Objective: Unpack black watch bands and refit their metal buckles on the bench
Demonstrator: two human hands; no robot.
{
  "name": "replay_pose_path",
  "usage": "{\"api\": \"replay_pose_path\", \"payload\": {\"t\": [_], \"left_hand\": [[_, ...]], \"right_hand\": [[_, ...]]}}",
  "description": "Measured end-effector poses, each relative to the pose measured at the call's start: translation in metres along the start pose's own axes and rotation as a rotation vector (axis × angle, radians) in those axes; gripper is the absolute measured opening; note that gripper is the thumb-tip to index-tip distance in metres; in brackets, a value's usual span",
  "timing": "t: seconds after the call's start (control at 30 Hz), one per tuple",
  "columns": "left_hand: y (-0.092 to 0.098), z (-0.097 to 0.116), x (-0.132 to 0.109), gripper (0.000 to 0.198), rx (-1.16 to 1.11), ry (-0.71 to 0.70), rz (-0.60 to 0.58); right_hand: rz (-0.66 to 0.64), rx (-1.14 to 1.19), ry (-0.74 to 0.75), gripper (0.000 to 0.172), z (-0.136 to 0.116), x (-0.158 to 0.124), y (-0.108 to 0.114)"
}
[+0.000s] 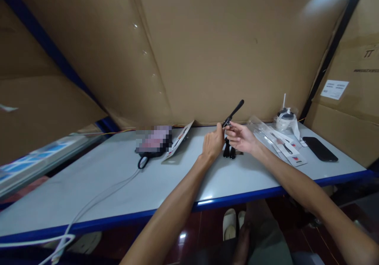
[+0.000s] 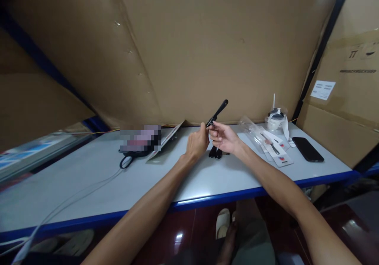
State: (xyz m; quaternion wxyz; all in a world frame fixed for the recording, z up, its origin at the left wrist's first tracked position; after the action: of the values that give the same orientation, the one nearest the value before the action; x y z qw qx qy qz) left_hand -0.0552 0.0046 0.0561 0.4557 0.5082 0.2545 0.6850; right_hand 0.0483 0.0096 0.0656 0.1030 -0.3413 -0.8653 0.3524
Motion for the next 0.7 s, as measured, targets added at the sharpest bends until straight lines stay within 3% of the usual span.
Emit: {"api": "replay_pose_path", "payload": {"t": [0.13, 0.37, 0.53, 0.7], "left_hand": [[0.002, 0.002, 0.001, 0.028, 0.160, -0.060, -0.009], [0.003, 0.001, 0.001, 0.028, 0.111, -0.068, 0.033], [0.002, 0.002, 0.000, 0.022, -0.003, -0.034, 0.058], [-0.007, 0.005, 0.001, 0.029, -0.160, -0.010, 0.029]], "right_hand": [[0.021, 0.049, 0.042, 0.048, 0.002, 0.000, -0.005], [0.155, -0.108, 0.211, 0.032, -0.001, 0.003, -0.002], [0.264, -0.601, 0.364, 0.022, -0.011, 0.004, 0.008], [0.520, -1.367, 0.788, 0.018, -0.029, -0.011, 0.009]]}}
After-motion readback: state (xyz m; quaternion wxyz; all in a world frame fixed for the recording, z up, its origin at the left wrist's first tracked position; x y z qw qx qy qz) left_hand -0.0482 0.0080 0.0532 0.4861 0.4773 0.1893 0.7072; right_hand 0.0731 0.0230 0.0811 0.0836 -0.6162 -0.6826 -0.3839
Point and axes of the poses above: each hand's wrist, its own x-axis towards the middle knuckle, its own y-axis out of the back of the hand, z = x × y, the point moved 6 cm from there along x, towards the middle knuckle, and after that the axes turned 1 degree about z, right-handed, at the moved point
